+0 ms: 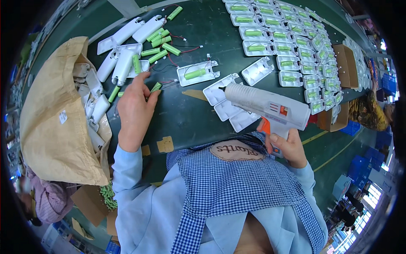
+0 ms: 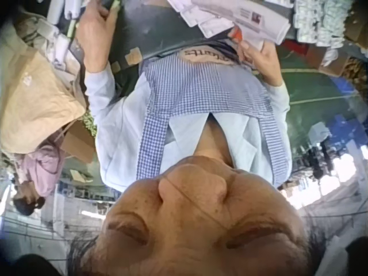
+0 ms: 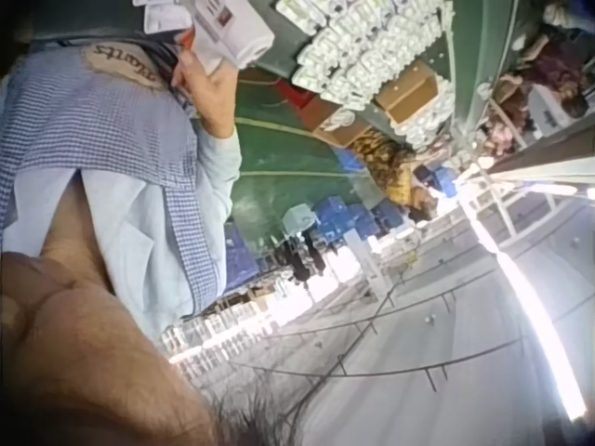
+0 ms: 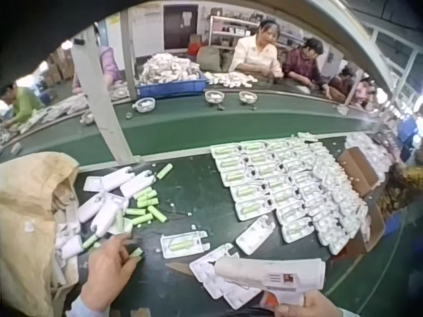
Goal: Assembling electronic components by placing batteries and wires into plastic casings and securing them with a glue gun.
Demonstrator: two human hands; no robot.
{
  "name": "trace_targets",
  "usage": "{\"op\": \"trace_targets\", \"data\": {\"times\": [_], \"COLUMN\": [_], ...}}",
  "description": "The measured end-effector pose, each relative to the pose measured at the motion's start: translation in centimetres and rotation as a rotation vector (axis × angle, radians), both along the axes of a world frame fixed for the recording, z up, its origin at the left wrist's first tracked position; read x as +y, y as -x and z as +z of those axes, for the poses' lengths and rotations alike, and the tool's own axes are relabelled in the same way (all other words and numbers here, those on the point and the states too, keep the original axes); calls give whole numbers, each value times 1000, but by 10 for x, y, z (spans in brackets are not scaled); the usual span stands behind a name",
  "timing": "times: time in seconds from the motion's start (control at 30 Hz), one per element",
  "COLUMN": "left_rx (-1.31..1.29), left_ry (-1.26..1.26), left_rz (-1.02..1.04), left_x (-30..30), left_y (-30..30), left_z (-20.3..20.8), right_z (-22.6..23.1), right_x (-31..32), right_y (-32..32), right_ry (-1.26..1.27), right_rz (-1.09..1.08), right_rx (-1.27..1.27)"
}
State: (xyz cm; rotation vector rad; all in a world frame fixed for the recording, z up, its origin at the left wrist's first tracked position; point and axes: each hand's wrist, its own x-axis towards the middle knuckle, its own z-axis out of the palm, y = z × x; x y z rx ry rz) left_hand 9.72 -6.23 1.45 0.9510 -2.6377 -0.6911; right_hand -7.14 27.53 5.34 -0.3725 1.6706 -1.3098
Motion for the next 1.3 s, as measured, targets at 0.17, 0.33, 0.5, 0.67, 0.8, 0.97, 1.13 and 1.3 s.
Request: {"op": "trace_targets", "data": {"times": [0.17, 0.33, 0.5, 0.67, 0.8, 0.97, 1.13, 1.3], "left_rx": [25, 8, -2, -14, -45, -29, 251, 341], "left_ry": [151, 181, 202, 190, 204, 219, 141, 213], "left_rz": [-167, -178, -198, -209, -209, -232, -429, -583], "left_x": [3, 5, 2, -2, -4, 4, 27, 49], "left_y": [5, 8, 8, 6, 7, 12, 39, 77], "left_z": [-1, 1, -1, -3, 0, 14, 34, 26], "right_z": [1, 8, 2, -1, 0, -4, -6, -11], "right_x": [10, 5, 7, 9, 10, 15, 15, 19], "right_y": [0, -6, -7, -8, -7, -8, -6, -7], "right_ry": [-51, -93, -103, -117, -143, -111, -13, 39], "right_rz": [72, 85, 122, 89, 81, 60, 56, 74], "right_rx": [-65, -47, -3, 30, 40, 37, -28, -19]}}
